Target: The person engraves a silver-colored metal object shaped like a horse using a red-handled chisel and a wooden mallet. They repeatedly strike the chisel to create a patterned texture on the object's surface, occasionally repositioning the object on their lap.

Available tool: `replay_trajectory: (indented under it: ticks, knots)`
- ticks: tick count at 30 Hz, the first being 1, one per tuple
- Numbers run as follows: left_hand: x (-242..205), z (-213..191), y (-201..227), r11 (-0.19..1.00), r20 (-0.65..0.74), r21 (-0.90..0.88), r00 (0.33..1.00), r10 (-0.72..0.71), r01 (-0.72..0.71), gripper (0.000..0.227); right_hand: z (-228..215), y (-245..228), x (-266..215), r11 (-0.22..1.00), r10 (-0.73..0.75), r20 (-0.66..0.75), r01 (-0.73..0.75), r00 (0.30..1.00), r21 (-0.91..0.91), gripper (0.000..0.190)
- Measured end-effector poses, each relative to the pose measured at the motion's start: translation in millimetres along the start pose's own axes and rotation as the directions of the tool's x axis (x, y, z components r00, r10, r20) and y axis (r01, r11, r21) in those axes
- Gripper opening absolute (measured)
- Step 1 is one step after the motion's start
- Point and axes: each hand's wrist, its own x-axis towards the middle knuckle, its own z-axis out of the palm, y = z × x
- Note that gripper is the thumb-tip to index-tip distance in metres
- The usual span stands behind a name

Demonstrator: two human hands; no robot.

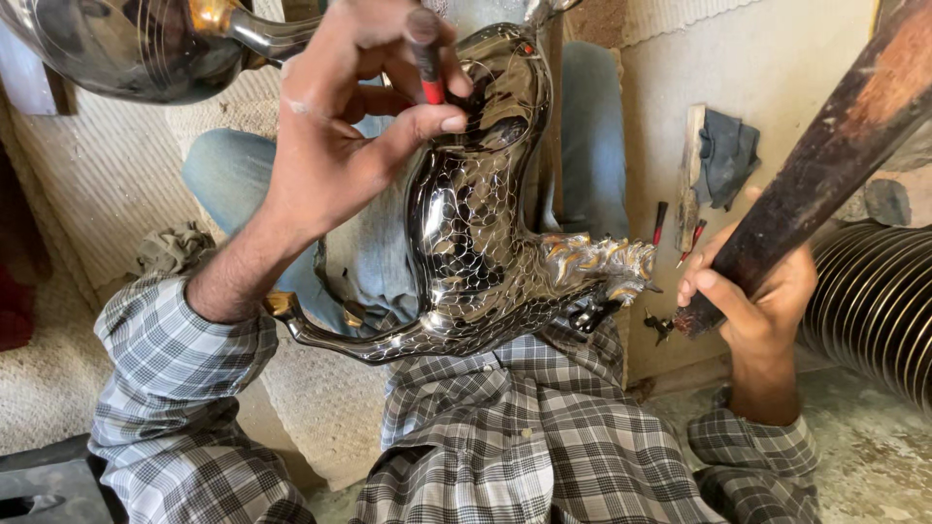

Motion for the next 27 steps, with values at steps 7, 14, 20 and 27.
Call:
replay_trajectory:
  ticks: [7, 14, 20, 27]
  knots:
    - [-6.5, -2.5, -1.2, 0.999, -0.063, -0.040, 0.998, -0.031, 0.028, 0.040, 3.5, -4.7, 2.8, 0.995, -0.062, 0.013, 0.063, 0.998, -0.081, 0.067]
    - [2.4, 1.5, 1.8, 0.999, -0.023, -0.013, 0.999, -0.039, 0.038, 0.041, 3.1, -3.8, 3.3, 0.989, -0.074, 0.003, 0.074, 0.997, -0.126, 0.059]
    - [-0.7, 4.2, -1.0, 0.996, -0.070, -0.067, 0.995, -0.067, 0.062, 0.042, 1.4, -10.9, 11.4, 0.947, -0.132, 0.050, 0.141, 0.990, -0.290, 0.050]
    - [-4.0, 2.4, -7.0, 0.990, -0.079, -0.125, 0.994, -0.070, 0.060, 0.041, 11.0, -22.1, 20.0, 0.936, -0.141, 0.047, 0.149, 0.989, -0.320, 0.030]
